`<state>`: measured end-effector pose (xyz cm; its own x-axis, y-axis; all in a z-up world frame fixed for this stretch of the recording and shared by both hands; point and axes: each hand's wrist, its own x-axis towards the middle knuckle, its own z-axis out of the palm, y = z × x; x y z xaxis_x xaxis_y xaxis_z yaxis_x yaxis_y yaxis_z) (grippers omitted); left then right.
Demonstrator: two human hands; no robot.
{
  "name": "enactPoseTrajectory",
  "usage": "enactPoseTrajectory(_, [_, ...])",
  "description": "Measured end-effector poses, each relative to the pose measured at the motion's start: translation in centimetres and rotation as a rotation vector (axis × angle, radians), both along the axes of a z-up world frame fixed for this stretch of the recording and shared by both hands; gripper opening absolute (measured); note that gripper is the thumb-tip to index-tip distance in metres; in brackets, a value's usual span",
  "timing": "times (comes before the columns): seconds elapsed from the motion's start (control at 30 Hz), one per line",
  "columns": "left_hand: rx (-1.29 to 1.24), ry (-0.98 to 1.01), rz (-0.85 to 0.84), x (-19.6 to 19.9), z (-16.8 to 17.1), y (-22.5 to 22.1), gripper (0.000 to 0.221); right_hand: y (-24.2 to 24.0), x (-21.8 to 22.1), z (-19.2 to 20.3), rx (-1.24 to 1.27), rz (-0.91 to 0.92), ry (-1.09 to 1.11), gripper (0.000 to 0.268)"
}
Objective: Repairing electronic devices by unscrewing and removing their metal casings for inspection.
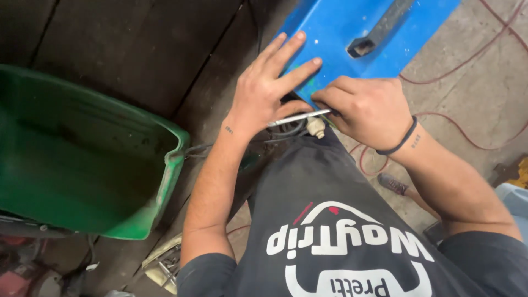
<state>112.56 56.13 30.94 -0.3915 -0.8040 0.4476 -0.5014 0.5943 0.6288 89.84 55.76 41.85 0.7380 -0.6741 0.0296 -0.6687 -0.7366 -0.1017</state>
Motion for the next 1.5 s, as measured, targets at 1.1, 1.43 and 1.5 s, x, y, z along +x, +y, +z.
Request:
enactPoseTrajectory(1.1, [0.075, -0.014, 0.019, -0.2, -1.7, 0.2, 0.070, 1.6, -0.4, -2.5, 0.092, -0.207, -0.075, 0.011])
enactPoseTrajectory(1.43, [0.038, 0.007, 0.032, -0.3, -1.0, 0.2, 0.062, 0.9, 0.3, -3.0, 0.120, -0.247, 0.013, 0.027])
enactPoseTrajectory(1.5, [0.072, -0.014, 0.038, -0.3, -0.8, 0.3, 0.061, 1.2, 0.3, -3.3, 0.080, -0.274, 0.072, 0.049])
